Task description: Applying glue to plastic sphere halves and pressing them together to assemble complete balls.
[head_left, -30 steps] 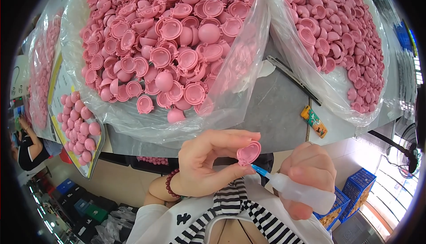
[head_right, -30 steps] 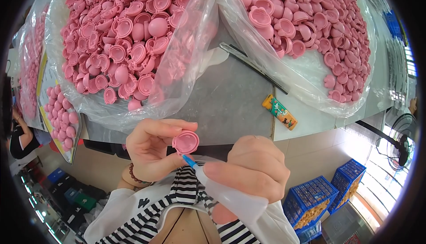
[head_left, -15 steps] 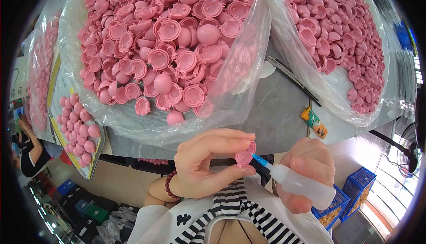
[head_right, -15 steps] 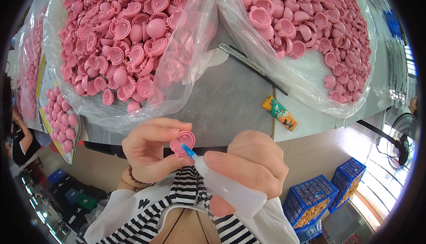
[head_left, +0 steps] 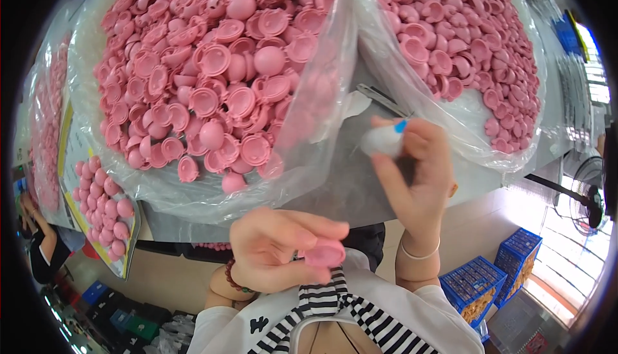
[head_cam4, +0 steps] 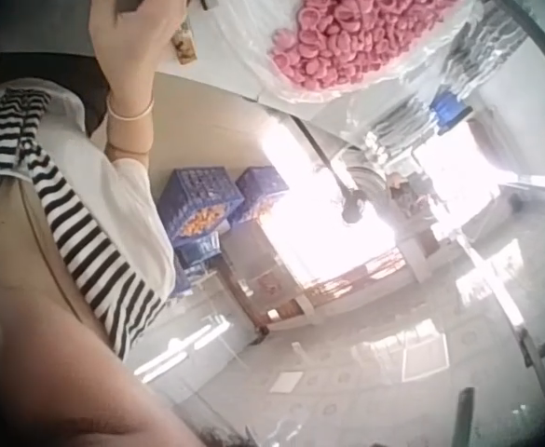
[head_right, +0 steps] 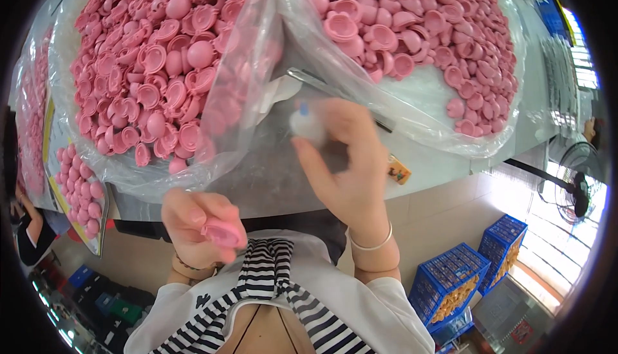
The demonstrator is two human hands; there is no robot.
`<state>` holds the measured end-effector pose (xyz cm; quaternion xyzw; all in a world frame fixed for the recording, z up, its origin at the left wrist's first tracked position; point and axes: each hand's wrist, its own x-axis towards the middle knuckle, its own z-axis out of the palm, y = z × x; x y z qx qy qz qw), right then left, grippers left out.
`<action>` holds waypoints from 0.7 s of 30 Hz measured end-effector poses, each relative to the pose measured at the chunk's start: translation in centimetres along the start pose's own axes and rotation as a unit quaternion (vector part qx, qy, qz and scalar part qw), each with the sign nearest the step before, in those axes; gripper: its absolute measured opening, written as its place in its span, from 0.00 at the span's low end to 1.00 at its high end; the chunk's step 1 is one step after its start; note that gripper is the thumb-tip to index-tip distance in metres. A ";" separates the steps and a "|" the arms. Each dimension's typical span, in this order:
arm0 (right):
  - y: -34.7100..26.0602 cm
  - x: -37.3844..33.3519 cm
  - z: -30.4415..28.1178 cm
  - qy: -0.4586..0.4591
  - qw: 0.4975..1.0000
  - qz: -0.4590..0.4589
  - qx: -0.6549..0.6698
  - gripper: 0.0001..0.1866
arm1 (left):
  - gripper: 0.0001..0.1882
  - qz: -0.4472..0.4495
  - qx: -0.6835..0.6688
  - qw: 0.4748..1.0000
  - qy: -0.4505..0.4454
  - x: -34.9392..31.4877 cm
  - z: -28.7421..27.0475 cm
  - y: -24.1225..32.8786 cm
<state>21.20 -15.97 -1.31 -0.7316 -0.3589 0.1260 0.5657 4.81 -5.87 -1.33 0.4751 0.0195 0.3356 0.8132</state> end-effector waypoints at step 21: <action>-3.3 -0.1 -6.2 -0.183 0.977 0.035 -0.103 0.14 | 0.21 -0.157 -0.128 0.979 -0.015 0.0 0.4 0.0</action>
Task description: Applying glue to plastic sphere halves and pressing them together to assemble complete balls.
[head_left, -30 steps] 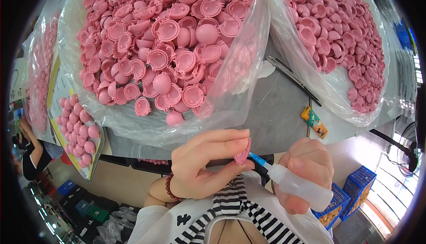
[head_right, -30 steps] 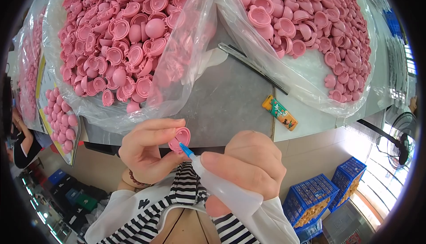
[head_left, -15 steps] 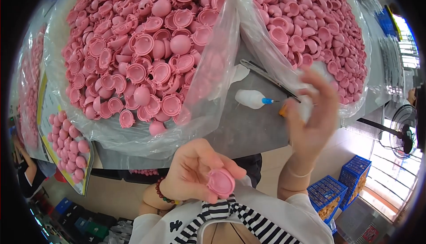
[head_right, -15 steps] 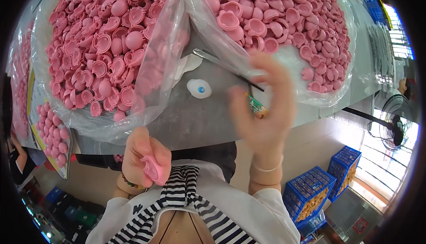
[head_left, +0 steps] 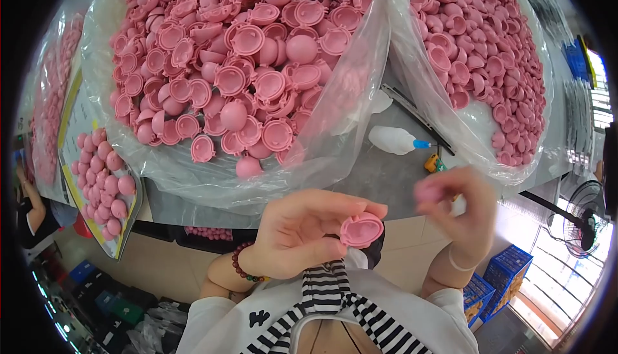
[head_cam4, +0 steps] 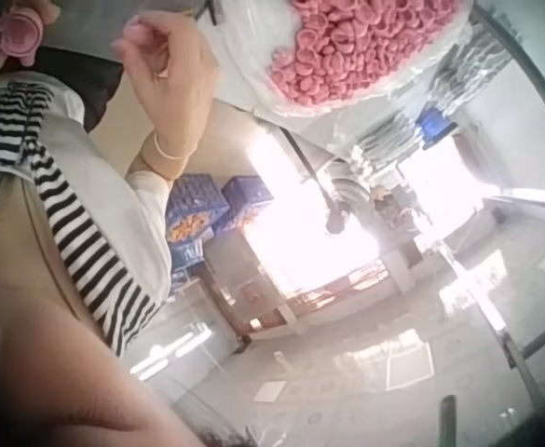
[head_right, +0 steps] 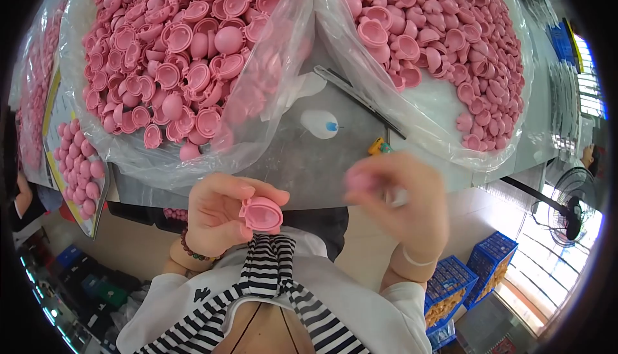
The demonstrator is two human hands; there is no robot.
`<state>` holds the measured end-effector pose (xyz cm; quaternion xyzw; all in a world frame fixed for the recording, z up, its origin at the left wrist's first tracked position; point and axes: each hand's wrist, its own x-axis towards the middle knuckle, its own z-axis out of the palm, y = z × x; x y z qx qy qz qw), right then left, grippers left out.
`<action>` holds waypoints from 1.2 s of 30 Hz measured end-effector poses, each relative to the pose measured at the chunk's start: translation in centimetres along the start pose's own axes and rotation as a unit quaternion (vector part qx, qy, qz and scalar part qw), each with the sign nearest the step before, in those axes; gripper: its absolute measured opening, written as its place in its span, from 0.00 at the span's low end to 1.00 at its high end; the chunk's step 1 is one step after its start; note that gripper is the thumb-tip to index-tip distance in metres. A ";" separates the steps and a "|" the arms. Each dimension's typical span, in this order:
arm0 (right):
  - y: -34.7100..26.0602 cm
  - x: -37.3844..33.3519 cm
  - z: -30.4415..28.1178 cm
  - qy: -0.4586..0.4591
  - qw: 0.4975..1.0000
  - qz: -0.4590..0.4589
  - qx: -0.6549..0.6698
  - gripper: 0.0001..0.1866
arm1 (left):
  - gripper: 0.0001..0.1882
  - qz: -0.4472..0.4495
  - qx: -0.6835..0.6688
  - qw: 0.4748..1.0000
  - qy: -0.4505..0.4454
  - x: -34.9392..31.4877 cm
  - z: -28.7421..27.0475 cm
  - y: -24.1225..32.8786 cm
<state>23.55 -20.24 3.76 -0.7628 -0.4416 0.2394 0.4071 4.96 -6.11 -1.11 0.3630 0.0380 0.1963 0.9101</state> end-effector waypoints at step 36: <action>-1.0 0.3 5.5 0.064 0.969 -0.238 0.028 0.18 | 0.20 0.091 0.338 0.936 0.036 0.4 0.0 -0.1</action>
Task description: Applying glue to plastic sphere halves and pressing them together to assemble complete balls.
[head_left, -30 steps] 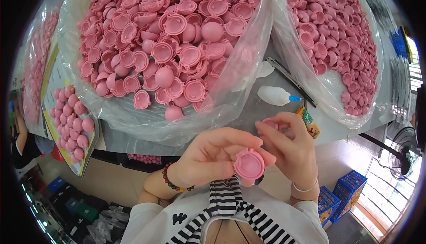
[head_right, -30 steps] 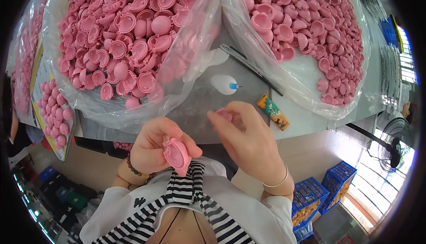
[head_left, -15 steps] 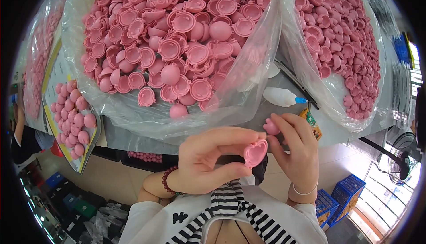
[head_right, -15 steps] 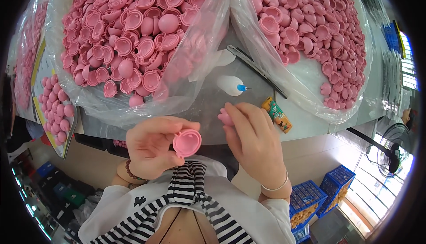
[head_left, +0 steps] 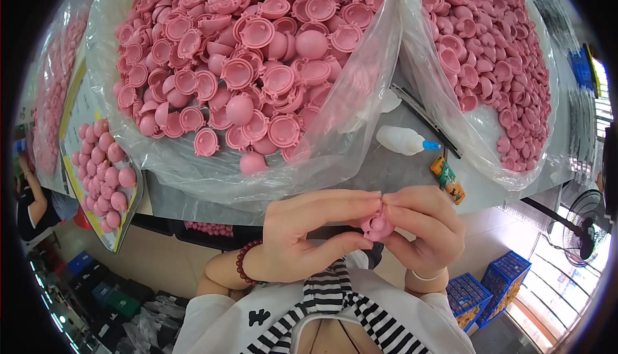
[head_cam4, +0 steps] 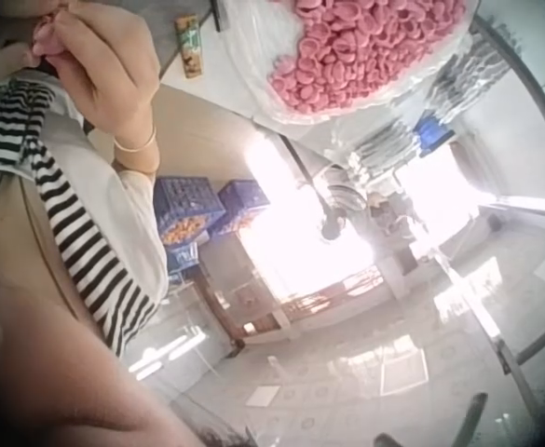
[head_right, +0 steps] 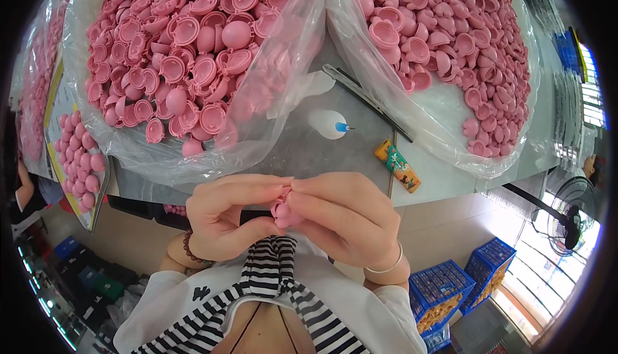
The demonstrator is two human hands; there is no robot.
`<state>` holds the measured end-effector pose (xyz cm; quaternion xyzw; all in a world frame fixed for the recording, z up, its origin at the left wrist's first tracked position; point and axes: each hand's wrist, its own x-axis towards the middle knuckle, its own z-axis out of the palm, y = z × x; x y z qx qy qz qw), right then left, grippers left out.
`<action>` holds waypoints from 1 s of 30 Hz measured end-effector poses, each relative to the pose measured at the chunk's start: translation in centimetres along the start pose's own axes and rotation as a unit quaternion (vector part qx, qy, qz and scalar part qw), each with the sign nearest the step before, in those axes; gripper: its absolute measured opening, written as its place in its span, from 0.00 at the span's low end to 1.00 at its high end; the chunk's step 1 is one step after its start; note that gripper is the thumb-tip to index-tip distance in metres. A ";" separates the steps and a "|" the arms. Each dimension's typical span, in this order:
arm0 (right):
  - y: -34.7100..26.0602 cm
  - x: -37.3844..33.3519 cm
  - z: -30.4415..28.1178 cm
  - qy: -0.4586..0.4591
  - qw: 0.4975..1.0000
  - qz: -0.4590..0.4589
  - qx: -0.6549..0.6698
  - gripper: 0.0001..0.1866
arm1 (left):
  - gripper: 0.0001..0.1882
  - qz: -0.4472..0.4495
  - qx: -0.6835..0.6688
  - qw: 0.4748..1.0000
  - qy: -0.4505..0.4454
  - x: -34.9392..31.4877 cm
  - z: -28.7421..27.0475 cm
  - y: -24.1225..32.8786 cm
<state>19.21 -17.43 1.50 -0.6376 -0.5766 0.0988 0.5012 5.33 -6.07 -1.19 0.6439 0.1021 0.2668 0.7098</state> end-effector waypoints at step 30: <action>2.9 0.2 1.0 0.214 0.955 0.202 -0.021 0.15 | 0.10 0.256 0.065 0.964 -0.036 -0.9 -6.8 2.6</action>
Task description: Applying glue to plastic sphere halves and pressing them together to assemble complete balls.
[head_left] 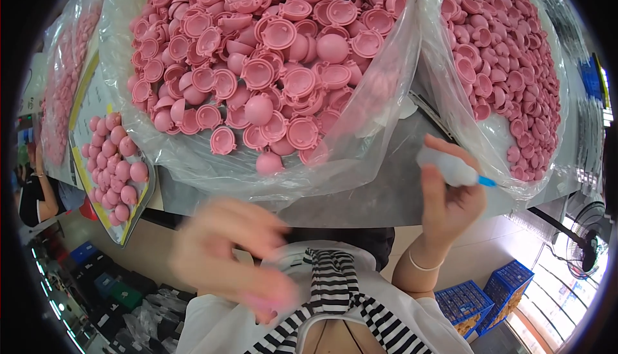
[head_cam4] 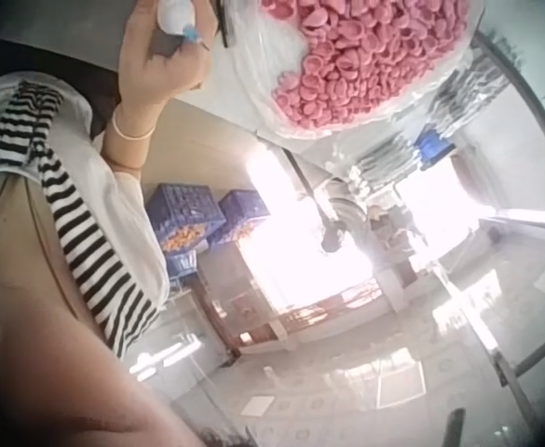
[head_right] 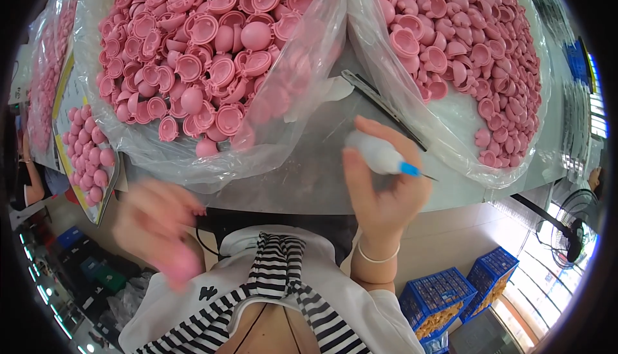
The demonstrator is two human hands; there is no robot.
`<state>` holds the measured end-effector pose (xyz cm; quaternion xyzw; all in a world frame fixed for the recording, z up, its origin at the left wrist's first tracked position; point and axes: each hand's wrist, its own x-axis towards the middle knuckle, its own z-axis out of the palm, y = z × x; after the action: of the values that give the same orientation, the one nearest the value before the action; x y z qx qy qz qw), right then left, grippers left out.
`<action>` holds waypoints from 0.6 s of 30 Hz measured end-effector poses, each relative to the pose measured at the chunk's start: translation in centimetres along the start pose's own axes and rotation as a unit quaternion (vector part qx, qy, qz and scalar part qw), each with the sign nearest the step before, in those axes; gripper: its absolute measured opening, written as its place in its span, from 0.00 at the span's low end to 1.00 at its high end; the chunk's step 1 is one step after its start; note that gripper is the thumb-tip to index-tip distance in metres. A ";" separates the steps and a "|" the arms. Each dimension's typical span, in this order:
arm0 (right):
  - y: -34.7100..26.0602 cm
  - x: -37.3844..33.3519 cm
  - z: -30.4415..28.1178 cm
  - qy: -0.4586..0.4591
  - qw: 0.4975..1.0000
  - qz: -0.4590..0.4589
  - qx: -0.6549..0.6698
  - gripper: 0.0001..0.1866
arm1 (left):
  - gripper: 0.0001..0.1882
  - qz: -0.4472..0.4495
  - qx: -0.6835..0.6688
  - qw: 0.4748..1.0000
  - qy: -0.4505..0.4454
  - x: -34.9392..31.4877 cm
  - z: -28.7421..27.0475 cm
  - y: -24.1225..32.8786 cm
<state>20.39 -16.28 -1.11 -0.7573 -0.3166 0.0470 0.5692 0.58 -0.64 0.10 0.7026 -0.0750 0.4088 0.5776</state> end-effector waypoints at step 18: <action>-1.0 -2.5 -1.8 -0.065 0.992 -0.052 0.094 0.20 | 0.09 -0.198 0.565 0.798 0.069 -0.3 -2.7 -1.5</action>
<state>18.75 -18.91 -0.29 -0.6778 -0.3866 0.0963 0.6179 0.00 2.07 -1.25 0.8735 0.3503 0.3030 0.1503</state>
